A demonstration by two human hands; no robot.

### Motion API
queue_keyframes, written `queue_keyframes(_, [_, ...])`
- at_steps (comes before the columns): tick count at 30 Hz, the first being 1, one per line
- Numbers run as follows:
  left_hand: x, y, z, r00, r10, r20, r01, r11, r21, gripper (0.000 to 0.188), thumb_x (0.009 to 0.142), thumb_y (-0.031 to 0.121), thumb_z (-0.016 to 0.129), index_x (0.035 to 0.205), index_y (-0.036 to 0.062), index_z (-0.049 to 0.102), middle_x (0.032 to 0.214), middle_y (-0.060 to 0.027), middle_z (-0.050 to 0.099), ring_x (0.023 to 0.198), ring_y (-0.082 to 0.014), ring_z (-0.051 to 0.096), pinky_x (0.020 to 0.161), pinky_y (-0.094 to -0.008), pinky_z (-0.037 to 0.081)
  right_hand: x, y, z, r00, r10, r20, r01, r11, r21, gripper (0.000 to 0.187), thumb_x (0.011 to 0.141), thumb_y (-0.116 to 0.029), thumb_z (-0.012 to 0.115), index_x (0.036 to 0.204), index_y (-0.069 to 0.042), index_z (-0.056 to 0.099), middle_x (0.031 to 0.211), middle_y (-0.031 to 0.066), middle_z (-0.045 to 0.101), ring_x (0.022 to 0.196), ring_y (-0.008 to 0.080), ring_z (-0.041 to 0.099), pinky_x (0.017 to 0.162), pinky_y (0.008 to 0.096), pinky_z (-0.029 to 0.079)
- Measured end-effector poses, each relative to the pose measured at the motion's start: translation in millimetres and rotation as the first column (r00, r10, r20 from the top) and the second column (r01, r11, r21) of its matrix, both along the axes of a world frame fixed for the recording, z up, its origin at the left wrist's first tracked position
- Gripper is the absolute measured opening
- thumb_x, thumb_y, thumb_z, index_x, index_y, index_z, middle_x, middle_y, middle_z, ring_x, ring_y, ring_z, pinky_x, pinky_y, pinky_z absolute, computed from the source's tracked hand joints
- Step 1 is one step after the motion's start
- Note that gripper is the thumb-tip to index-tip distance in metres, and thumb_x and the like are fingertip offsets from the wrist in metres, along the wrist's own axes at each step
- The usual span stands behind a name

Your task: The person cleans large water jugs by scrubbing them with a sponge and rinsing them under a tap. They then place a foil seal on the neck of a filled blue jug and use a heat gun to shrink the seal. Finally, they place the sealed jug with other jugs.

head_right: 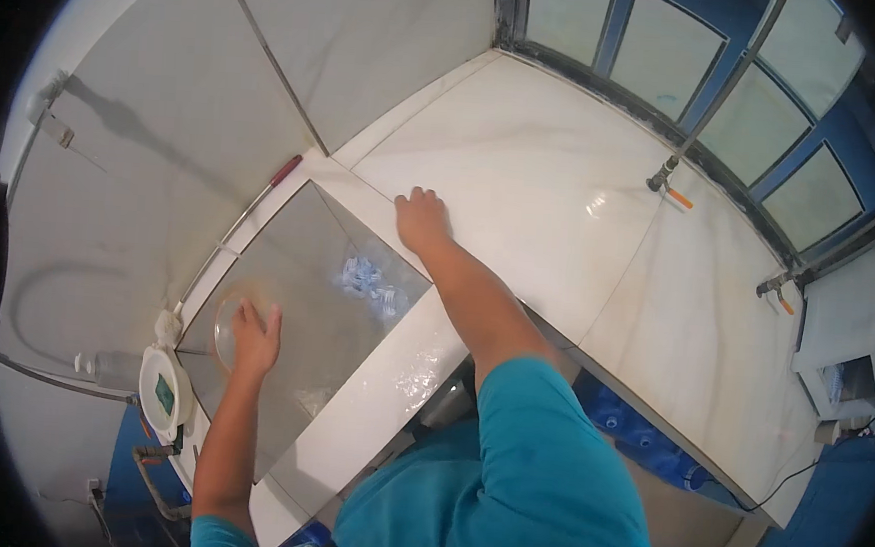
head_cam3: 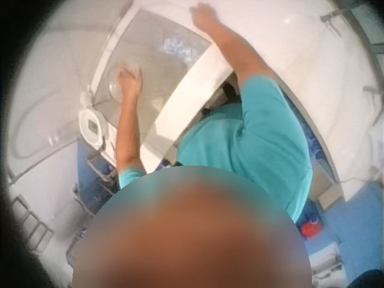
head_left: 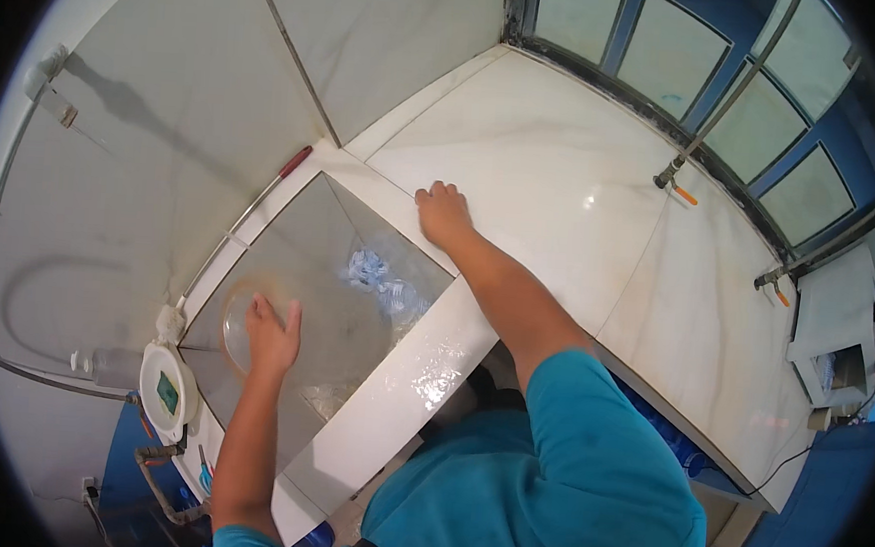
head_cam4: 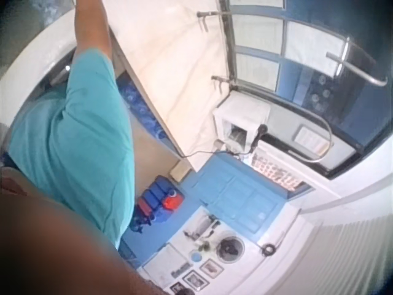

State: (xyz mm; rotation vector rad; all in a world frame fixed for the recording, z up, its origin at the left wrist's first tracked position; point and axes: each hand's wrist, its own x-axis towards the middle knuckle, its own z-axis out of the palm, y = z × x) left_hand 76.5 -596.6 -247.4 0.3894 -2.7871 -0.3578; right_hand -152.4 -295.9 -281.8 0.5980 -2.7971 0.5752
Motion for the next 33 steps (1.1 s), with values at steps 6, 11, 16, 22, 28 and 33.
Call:
queue_keyframes(6, [32.2,25.8,51.7,0.877,-0.404,0.261,0.429,0.902,-0.044,0.072,0.086,0.052,0.062,0.134,0.0001,0.050,0.129,-0.0176,0.057,0.125,-0.0345,0.050,0.112,-0.0617,0.020,18.9,20.7,-14.0,0.995,0.008,-0.099,-0.017,0.996,-0.088,0.021,0.091,-0.015,0.054,0.108,-0.010,0.066,0.112,0.0104,0.058,0.109,0.0293,0.052,0.093,0.0446,0.043])
queue_keyframes(11, [36.8,11.3,63.9,0.895,-0.173,0.412,0.269,0.945,-0.187,0.072,0.085,0.056,0.062,0.129,0.0007,0.053,0.133,-0.0180,0.056,0.126,-0.0341,0.049,0.111,-0.0608,0.021,18.7,21.7,-15.0,0.995,-0.026,-0.100,0.017,0.996,-0.091,0.020,0.090,-0.013,0.055,0.107,-0.011,0.065,0.112,0.0093,0.056,0.111,0.0283,0.050,0.095,0.0443,0.041])
queue_keyframes(16, [-4.7,11.9,19.9,0.990,0.094,0.109,-0.089,0.995,-0.048,0.072,0.086,0.058,0.058,0.130,0.0020,0.052,0.137,-0.0169,0.052,0.129,-0.0340,0.047,0.112,-0.0590,0.021,19.1,16.3,-10.8,0.994,0.028,-0.104,-0.042,0.989,-0.143,0.019,0.087,-0.011,0.059,0.105,-0.011,0.065,0.111,0.0081,0.056,0.110,0.0284,0.050,0.095,0.0443,0.041])
queue_keyframes(22, [39.5,4.7,64.1,0.916,-0.152,0.371,0.231,0.957,-0.178,0.074,0.088,0.061,0.054,0.131,0.0015,0.052,0.140,-0.0147,0.051,0.136,-0.0335,0.040,0.115,-0.0598,0.011,17.1,24.8,-19.6,0.987,-0.007,-0.163,-0.020,0.986,-0.165,0.017,0.085,-0.011,0.060,0.101,-0.011,0.065,0.109,0.0075,0.057,0.108,0.0288,0.051,0.092,0.0450,0.042])
queue_keyframes(28, [-7.1,11.8,40.6,0.969,0.111,0.219,-0.085,0.989,-0.124,0.074,0.088,0.063,0.054,0.132,0.0039,0.056,0.140,-0.0110,0.052,0.138,-0.0323,0.037,0.115,-0.0627,0.006,15.8,14.4,-14.8,0.992,0.011,-0.129,-0.031,0.988,-0.153,0.015,0.086,-0.012,0.060,0.100,-0.012,0.066,0.109,0.0074,0.057,0.107,0.0285,0.052,0.093,0.0451,0.042])
queue_keyframes(33, [27.6,29.9,47.3,0.952,-0.124,0.279,0.166,0.977,-0.131,0.075,0.087,0.062,0.054,0.132,0.0022,0.056,0.139,-0.0111,0.053,0.138,-0.0330,0.036,0.115,-0.0636,0.005,17.8,21.9,-13.6,0.995,0.010,-0.100,-0.025,0.989,-0.148,0.017,0.087,-0.012,0.059,0.103,-0.012,0.066,0.112,0.0068,0.057,0.109,0.0281,0.051,0.095,0.0447,0.042])
